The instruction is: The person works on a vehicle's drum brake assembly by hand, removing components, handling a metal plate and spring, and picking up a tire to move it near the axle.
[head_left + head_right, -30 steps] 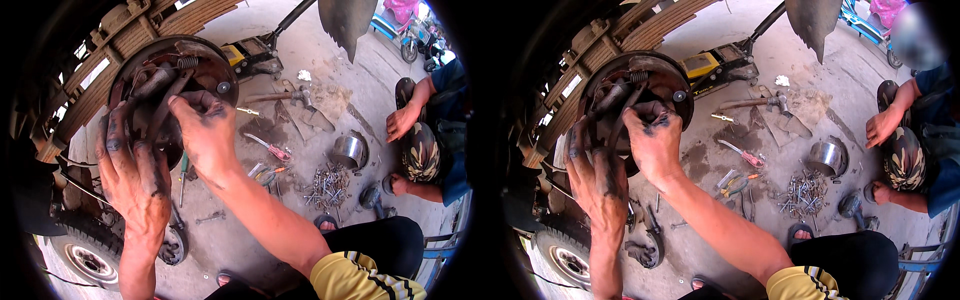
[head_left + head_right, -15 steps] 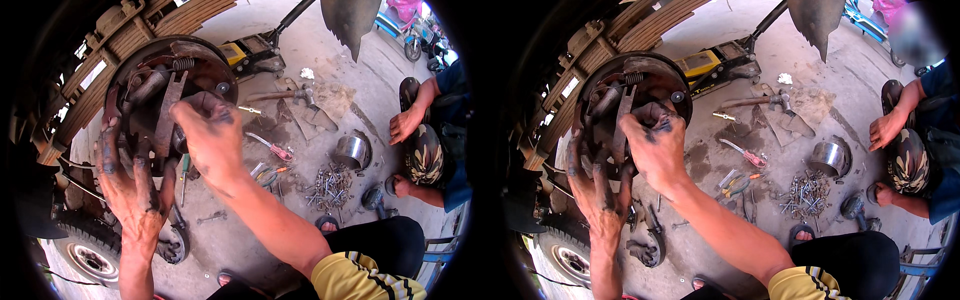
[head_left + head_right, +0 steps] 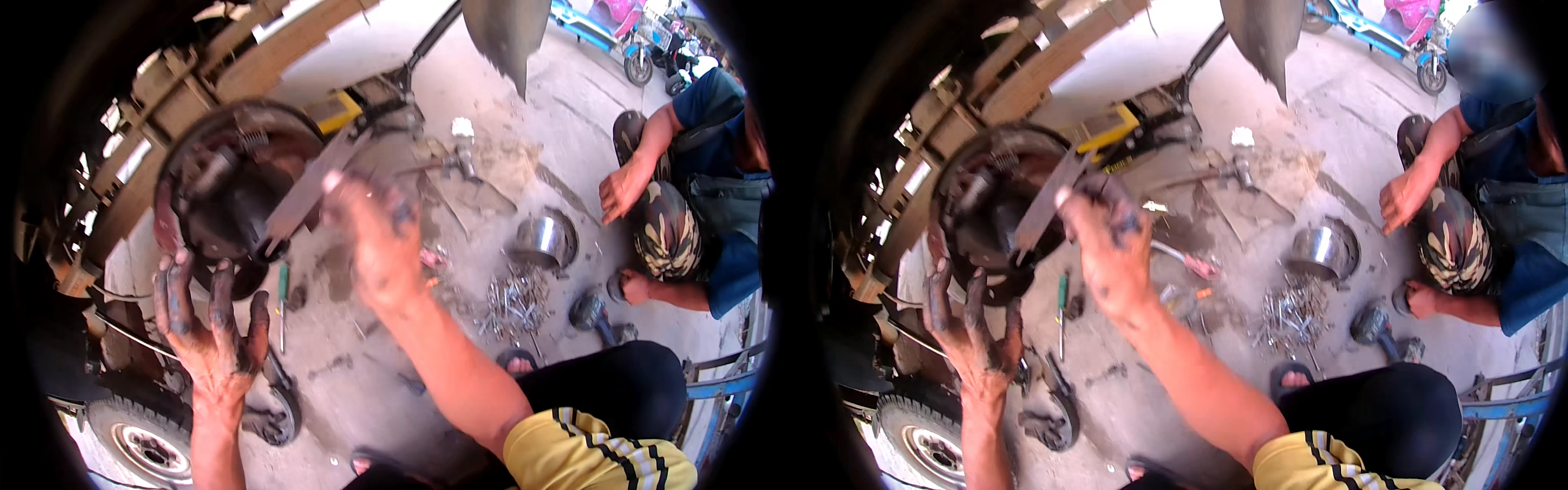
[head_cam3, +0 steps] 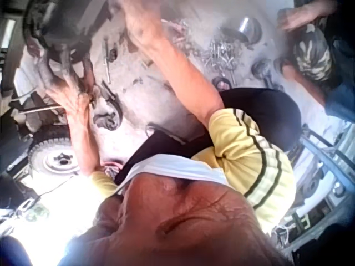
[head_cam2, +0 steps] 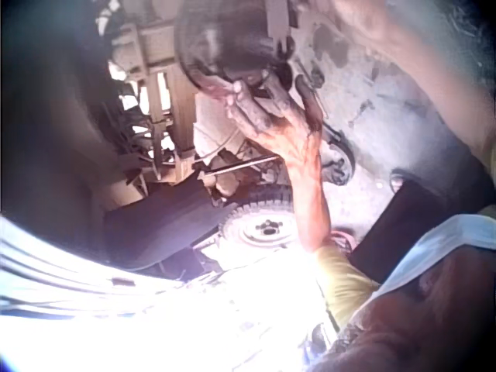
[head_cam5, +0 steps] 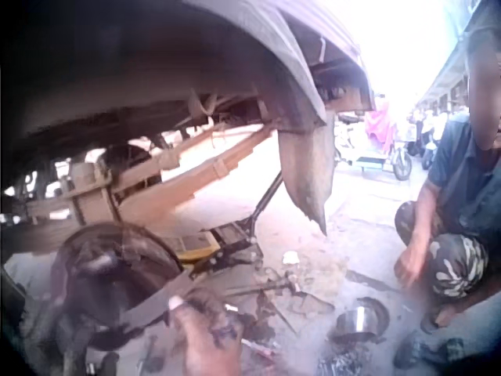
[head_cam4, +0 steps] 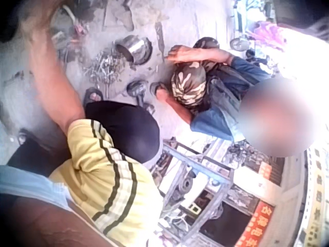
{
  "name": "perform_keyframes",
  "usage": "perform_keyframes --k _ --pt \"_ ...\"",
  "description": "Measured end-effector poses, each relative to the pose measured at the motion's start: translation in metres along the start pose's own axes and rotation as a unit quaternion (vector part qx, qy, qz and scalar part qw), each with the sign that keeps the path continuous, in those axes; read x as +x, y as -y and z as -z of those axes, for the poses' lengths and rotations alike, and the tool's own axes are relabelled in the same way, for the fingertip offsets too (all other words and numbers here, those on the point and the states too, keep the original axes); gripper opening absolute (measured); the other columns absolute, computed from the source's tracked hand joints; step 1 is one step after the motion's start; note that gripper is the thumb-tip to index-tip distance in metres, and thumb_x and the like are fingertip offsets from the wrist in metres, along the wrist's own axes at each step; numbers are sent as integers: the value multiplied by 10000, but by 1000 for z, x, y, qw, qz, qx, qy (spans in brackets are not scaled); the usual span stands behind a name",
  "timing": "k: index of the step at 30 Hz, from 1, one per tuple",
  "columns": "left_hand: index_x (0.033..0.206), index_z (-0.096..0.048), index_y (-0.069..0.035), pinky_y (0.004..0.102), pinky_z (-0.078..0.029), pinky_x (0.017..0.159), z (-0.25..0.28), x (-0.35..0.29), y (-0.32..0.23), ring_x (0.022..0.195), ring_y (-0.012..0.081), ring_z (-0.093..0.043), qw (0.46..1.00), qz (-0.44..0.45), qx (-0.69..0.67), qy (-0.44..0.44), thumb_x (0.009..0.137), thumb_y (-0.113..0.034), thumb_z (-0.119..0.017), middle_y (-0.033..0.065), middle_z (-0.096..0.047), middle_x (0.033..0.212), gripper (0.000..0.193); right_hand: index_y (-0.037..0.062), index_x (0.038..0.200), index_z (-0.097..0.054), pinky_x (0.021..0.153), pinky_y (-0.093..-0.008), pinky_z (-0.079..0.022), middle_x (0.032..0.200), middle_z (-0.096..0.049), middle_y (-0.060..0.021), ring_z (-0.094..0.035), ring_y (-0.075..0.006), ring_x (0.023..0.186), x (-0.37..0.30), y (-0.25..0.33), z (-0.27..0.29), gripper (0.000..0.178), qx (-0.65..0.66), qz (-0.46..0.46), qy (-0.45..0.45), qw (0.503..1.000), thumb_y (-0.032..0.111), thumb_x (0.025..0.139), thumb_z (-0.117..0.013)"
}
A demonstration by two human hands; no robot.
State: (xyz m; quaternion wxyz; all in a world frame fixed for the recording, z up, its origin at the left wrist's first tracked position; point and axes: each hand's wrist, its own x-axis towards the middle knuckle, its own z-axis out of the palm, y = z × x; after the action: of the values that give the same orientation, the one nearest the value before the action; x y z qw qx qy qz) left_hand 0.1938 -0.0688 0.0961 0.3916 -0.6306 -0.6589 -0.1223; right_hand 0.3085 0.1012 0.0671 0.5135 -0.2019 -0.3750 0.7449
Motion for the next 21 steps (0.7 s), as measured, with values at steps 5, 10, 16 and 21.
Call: perform_keyframes --k 5,10,16,21 --pt "1070 -656 -22 412 -544 774 -26 -24 -52 897 334 -642 941 -87 -294 147 727 52 -741 159 -615 970 361 0 962 -596 682 -304 -485 824 -577 -58 -577 -176 733 29 7 54 213 96 48 -29 994 205 942 -649" --pt "1051 -669 -15 402 -542 780 -100 -101 -96 889 340 -651 800 62 -429 414 848 -21 -669 160 -655 1010 203 0 1041 -614 681 -322 -526 926 -623 -90 -616 -186 813 39 12 96 176 52 12 -67 996 154 957 -614" --pt "1113 -668 -39 402 -542 799 -152 -172 -120 890 359 -668 727 177 -448 490 863 -50 -713 180 -684 997 255 -4 1029 -594 629 -276 -525 867 -643 -87 -628 -167 697 40 16 108 177 -48 -2 -88 995 166 992 -561" --pt "1162 -657 -55 426 -550 847 -192 -183 -155 956 367 -673 769 225 -395 450 822 -107 -744 173 -677 1090 354 -10 961 -618 626 -291 -483 855 -644 -76 -603 -154 704 44 -7 114 182 -59 -61 -43 996 165 921 -650"
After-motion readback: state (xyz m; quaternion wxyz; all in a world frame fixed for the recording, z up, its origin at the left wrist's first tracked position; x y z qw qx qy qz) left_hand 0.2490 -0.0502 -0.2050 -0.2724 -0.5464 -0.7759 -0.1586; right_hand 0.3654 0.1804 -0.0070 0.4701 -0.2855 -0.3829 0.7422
